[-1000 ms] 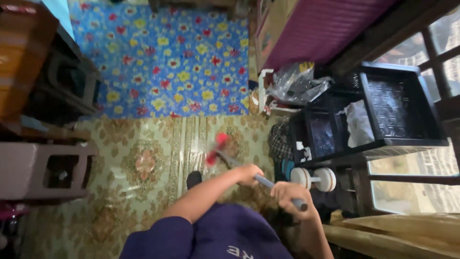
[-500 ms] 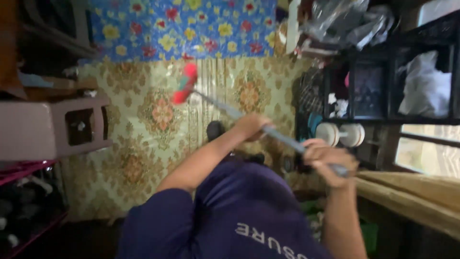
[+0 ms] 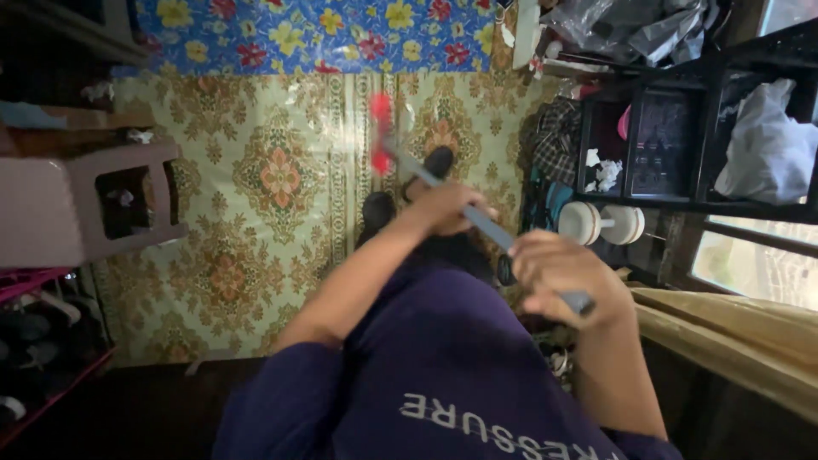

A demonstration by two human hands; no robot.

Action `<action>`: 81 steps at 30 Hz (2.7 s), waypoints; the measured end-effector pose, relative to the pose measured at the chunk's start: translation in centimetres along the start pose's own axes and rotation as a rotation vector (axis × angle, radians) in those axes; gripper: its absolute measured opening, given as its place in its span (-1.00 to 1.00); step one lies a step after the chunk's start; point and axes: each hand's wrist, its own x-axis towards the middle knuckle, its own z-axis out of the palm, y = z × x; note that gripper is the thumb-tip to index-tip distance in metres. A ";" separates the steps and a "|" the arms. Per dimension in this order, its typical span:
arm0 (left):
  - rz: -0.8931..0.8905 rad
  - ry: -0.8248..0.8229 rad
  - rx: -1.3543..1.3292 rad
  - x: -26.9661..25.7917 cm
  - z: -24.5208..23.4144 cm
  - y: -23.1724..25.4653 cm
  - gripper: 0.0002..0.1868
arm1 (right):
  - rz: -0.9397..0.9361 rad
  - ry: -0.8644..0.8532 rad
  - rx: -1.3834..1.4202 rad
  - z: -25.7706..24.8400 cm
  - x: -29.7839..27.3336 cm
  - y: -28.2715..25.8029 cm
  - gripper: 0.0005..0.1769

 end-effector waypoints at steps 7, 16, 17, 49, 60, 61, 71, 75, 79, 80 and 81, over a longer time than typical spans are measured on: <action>-0.592 0.287 -0.957 -4.1 -4.9 -4.5 -0.67 | -0.042 0.094 0.261 -2.3 4.2 6.1 -0.75; -0.072 0.072 0.309 8.3 -9.2 1.9 -0.58 | -0.105 0.146 0.189 -13.8 4.2 0.2 -0.81; 0.007 0.024 0.256 10.3 -8.9 2.1 -0.69 | -0.114 0.175 0.125 -14.6 4.4 -1.0 -0.77; 0.154 -0.230 0.186 26.1 -15.5 0.9 -0.81 | -0.039 0.192 -0.345 -23.3 8.9 0.0 -0.73; 0.131 0.060 0.223 17.6 -24.4 -19.0 -0.64 | -0.036 0.197 0.021 -18.8 23.5 11.0 -0.88; 0.140 0.050 0.222 16.7 -26.5 -18.8 -0.64 | -0.032 0.208 0.015 -18.2 25.0 11.7 -0.88; 0.066 -0.138 0.044 13.7 -34.4 -23.7 -0.81 | -0.016 0.486 0.190 -13.2 33.8 14.2 -0.85; 0.103 0.005 0.056 13.1 -35.4 -22.4 -0.70 | 0.011 0.465 0.149 -12.4 34.6 15.3 -0.78; -0.075 -0.028 0.062 12.8 -34.7 -22.1 -0.77 | 0.096 0.487 0.120 -10.7 33.6 15.9 -0.70; -0.083 0.062 0.095 12.4 -34.0 -22.7 -0.73 | 0.142 0.545 0.154 -10.1 33.2 16.0 -0.69; -0.090 0.151 0.127 11.9 -33.2 -23.2 -0.64 | 0.188 0.602 0.189 -9.4 32.9 16.1 -0.67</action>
